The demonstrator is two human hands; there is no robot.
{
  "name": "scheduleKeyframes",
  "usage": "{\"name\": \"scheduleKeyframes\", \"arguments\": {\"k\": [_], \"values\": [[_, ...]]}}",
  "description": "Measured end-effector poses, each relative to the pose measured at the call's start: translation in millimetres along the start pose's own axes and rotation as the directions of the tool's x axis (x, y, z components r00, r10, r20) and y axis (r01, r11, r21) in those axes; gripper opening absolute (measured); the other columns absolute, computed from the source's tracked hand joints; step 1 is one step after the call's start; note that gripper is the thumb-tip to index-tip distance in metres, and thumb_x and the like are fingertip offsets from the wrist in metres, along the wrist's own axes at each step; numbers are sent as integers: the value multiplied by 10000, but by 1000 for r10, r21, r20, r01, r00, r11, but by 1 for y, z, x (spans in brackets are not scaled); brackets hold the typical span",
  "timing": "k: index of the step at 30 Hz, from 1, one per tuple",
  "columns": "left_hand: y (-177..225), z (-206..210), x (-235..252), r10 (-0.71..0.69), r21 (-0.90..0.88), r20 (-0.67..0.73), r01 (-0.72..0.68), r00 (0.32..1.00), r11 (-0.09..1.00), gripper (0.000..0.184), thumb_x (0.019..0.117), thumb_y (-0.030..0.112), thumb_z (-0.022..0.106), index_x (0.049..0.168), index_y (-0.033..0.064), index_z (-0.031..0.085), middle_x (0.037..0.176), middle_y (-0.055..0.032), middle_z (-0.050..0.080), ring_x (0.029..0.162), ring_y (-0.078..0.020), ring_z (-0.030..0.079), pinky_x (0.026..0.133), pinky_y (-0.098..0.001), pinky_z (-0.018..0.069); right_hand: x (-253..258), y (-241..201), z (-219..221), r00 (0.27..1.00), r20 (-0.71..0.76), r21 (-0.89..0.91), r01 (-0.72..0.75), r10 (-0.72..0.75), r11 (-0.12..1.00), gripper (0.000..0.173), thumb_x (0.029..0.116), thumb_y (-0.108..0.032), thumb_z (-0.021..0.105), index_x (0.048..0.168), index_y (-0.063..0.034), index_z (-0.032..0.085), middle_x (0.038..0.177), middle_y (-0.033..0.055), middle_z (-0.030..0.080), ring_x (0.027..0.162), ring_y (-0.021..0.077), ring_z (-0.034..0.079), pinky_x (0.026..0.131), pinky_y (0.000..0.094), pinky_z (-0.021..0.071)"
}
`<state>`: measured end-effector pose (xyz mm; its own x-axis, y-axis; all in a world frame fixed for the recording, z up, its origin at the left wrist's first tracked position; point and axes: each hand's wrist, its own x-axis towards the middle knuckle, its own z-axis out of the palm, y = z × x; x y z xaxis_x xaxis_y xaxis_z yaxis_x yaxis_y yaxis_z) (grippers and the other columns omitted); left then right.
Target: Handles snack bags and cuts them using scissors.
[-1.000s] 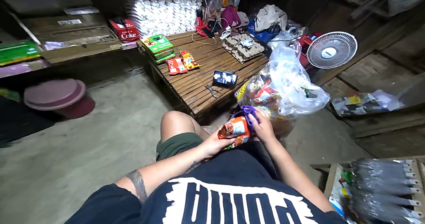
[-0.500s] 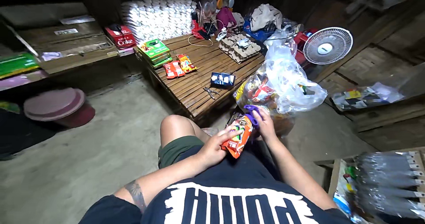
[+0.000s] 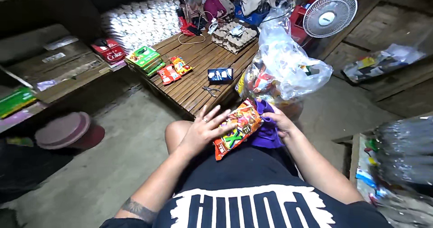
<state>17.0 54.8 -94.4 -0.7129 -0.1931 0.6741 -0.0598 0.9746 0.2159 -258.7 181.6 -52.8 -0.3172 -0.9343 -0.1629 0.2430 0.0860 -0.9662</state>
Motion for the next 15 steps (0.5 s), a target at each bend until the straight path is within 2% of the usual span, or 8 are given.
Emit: {"name": "scheduleKeyframes", "arguments": {"k": [2,4,7,8,9,11,13,15], "values": [[0,-1,-3,-189,-35,-111,186,976,982,526,905,137,659,1416,255,608,1518,-107,529,1408,-356,486,1119,-644,393,-1,3,-1,1000,-2,33,23,-23,999,570,827,28,599,1381,-83,522,1089,36,706,912,84,695,798,256,598],[9,0,-2,-467,-192,-175,436,867,879,757,815,133,704,1529,103,454,1552,-176,465,1303,-278,589,1024,-481,523,-2,5,-1,999,-22,64,31,-29,997,596,825,30,599,1402,-89,507,1101,35,703,920,83,694,806,255,597],[21,5,0,-786,-676,39,596,617,434,1081,809,80,717,1631,78,15,1619,-170,326,1250,-97,586,967,-258,538,-2,13,-4,998,-42,136,44,-39,990,584,850,34,581,1413,-98,495,1094,37,704,923,90,698,813,262,600],[23,6,-1,-806,-778,141,568,575,269,1014,853,45,661,1625,94,6,1570,-131,395,1161,-63,624,906,-239,558,-1,16,-4,998,-48,146,46,-40,988,577,864,35,564,1419,-106,489,1095,29,703,926,84,698,815,256,599],[26,7,-4,-796,-835,237,536,557,126,793,936,48,555,1600,72,120,1423,-92,536,1047,-64,662,843,-249,576,-1,18,-4,997,-65,152,45,-35,987,566,879,44,550,1420,-108,488,1099,27,701,928,83,697,814,253,597],[35,2,-4,-740,-846,461,493,490,-201,347,1103,168,282,1361,49,480,1053,-57,699,846,-126,695,727,-299,598,1,23,-3,995,-101,167,32,-15,985,543,900,52,539,1416,-108,489,1097,35,698,922,89,695,804,253,597],[40,-3,-7,-586,-794,607,424,537,-436,523,1122,350,106,1300,58,501,1134,-109,707,1017,-244,712,827,-437,616,2,27,-4,990,-138,180,20,5,983,535,911,53,536,1421,-102,485,1104,45,697,928,96,697,800,259,600],[43,-1,-11,-534,-803,594,406,602,-435,513,1102,403,172,1337,53,464,1228,-119,679,1119,-278,684,894,-492,603,1,30,-6,986,-166,167,27,1,986,539,909,48,555,1421,-99,475,1109,50,697,936,101,700,804,265,603]]}}
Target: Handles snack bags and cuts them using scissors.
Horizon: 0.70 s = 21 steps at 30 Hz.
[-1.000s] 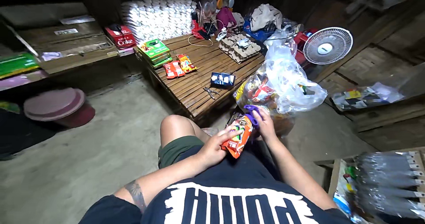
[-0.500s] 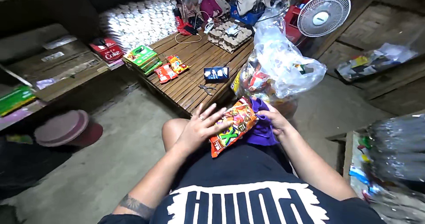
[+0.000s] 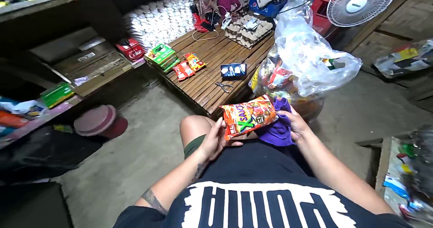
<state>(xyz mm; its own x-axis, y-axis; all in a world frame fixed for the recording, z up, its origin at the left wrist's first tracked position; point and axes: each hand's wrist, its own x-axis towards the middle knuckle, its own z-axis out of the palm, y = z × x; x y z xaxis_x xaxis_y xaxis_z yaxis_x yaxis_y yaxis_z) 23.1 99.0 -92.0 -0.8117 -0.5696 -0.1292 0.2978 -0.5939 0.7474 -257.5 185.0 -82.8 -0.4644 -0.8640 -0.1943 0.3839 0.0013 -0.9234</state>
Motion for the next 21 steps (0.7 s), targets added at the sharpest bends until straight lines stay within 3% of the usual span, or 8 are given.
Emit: {"name": "scheduleKeyframes", "arguments": {"k": [2,4,7,11,13,17,21], "values": [[-1,2,1,12,110,-37,-8,999,994,464,1081,342,367,1416,23,401,1218,-115,673,1089,-253,693,868,-454,617,0,2,-3,999,0,-34,33,-33,999,573,894,25,594,1440,-87,460,1135,57,687,952,105,695,813,271,602],[0,4,3,31,223,-108,-6,994,975,383,1086,253,421,1376,5,452,1136,-103,699,1011,-217,713,806,-402,629,-1,3,-6,998,8,-68,60,-60,996,589,889,-12,628,1446,-74,447,1161,58,676,980,102,687,836,271,598],[2,2,5,64,277,-160,-17,985,961,415,1121,255,279,1373,-4,484,1117,-104,708,972,-201,721,756,-376,632,-2,4,-8,996,21,-129,84,-82,988,592,888,-28,653,1442,-54,447,1197,52,664,1016,92,677,864,258,591],[-2,-2,8,106,165,-216,-71,971,984,520,1132,285,133,1321,-11,516,1094,-136,720,943,-244,733,722,-402,637,-5,5,-10,996,32,-121,84,-81,989,626,846,-22,682,1429,-54,457,1196,60,665,1022,100,676,871,266,589],[-3,-3,9,121,163,-253,-81,960,983,523,1130,280,131,1306,-6,531,1075,-134,726,926,-239,735,724,-401,637,-7,4,-9,997,33,-112,71,-67,991,627,833,-29,687,1419,-56,466,1180,62,670,1010,104,680,863,269,591],[-2,-7,8,201,237,-253,-141,947,961,486,1125,228,150,1266,1,555,1052,-73,730,975,-149,718,850,-338,613,-9,2,-7,999,27,-86,43,-41,995,503,905,-69,643,1387,-53,500,1138,58,690,981,104,689,857,271,592],[-1,-10,6,267,375,-184,-183,946,909,438,1103,163,195,1227,-25,570,1032,-28,724,985,-75,696,917,-287,577,-5,2,-5,999,11,-214,50,-49,976,491,889,-22,698,1349,-7,526,1149,92,681,995,124,686,865,285,593]]}}
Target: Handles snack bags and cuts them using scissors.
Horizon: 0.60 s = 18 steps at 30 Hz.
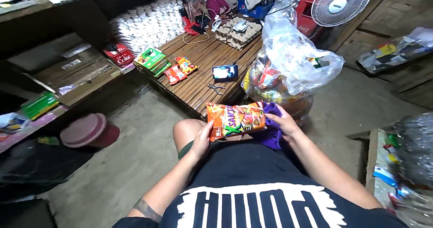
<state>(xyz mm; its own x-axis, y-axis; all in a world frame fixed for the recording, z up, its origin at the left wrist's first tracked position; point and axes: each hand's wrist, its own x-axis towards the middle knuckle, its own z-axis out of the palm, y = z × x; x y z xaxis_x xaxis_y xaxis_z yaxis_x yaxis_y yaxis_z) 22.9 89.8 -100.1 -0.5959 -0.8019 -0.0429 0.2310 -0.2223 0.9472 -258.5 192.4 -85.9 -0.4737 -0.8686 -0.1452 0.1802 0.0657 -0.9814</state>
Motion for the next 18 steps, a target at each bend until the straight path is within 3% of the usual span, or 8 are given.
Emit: {"name": "scheduleKeyframes", "arguments": {"k": [5,10,15,18], "values": [[-2,-4,0,67,13,78,-68,995,998,447,1089,156,189,1233,-26,570,1053,-15,718,1010,-58,683,950,-279,559,1,-1,0,998,-39,-77,39,-42,996,462,858,26,695,1293,-17,544,1110,73,680,970,101,685,848,270,595],[-5,-6,1,37,-51,92,-32,995,998,464,1093,162,165,1250,-34,555,1076,-47,714,1031,-88,686,958,-305,563,2,-5,-4,993,-12,-112,111,-113,987,457,837,32,706,1265,-28,558,1098,52,684,968,90,688,851,267,598],[-3,-5,4,56,-163,118,-36,992,986,538,1098,236,54,1253,47,532,1026,5,734,978,-89,708,888,-306,595,1,-10,-5,994,-20,-163,99,-104,982,461,851,10,695,1287,-26,548,1098,52,675,961,84,682,847,263,593],[4,-2,7,-63,-278,106,90,992,956,595,1108,362,76,1257,22,541,1063,-82,730,1007,-169,712,913,-365,592,1,-9,-5,995,-30,-162,87,-93,983,473,848,26,695,1293,-21,541,1100,60,675,958,85,685,843,264,596]]}}
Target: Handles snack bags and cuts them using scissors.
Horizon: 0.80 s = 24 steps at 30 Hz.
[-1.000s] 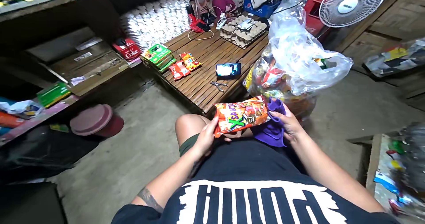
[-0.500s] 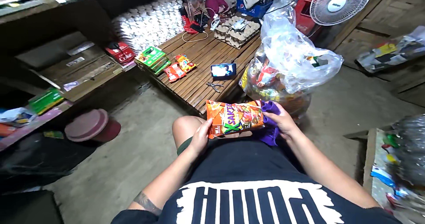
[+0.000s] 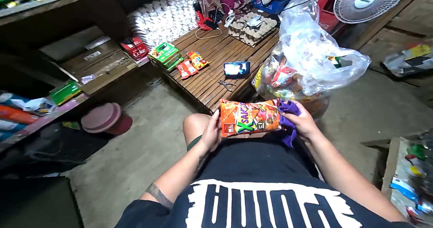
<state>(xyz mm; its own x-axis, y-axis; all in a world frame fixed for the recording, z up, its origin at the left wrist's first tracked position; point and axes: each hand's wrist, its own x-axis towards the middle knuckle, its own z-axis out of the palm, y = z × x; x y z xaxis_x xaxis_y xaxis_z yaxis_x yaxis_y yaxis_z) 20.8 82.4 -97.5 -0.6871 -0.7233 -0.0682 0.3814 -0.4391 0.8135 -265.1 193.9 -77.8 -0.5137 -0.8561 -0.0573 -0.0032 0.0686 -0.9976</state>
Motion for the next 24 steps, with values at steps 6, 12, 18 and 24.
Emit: {"name": "scheduleKeyframes", "arguments": {"k": [6,12,18,24], "values": [[3,5,7,-241,123,-66,248,968,961,531,1134,368,183,1337,10,517,1079,-125,720,987,-197,720,882,-382,606,-2,3,-1,998,53,-30,35,-33,999,442,818,28,703,1234,-37,568,1078,40,689,953,79,688,846,265,599],[-6,7,2,-220,132,1,218,976,967,566,1126,354,103,1408,12,454,1170,-119,698,1077,-183,694,950,-381,581,11,9,-14,996,51,-232,83,-73,969,430,817,-13,759,1219,-48,610,1100,46,696,1000,80,674,897,301,579],[-9,-1,9,-163,134,-40,167,986,977,593,1123,380,96,1441,4,426,1220,-145,679,1119,-207,679,973,-398,570,22,-15,-2,962,-92,-344,211,-256,915,575,845,-29,725,1385,-29,529,1279,167,632,1127,209,641,951,437,547],[-18,21,-7,-161,156,-213,196,964,968,250,1058,3,328,1108,58,567,851,17,682,761,-59,659,717,-245,572,-23,-32,90,633,687,-433,751,-357,497,553,976,-398,615,1506,-268,526,1631,109,382,1527,403,273,1185,703,229]]}}
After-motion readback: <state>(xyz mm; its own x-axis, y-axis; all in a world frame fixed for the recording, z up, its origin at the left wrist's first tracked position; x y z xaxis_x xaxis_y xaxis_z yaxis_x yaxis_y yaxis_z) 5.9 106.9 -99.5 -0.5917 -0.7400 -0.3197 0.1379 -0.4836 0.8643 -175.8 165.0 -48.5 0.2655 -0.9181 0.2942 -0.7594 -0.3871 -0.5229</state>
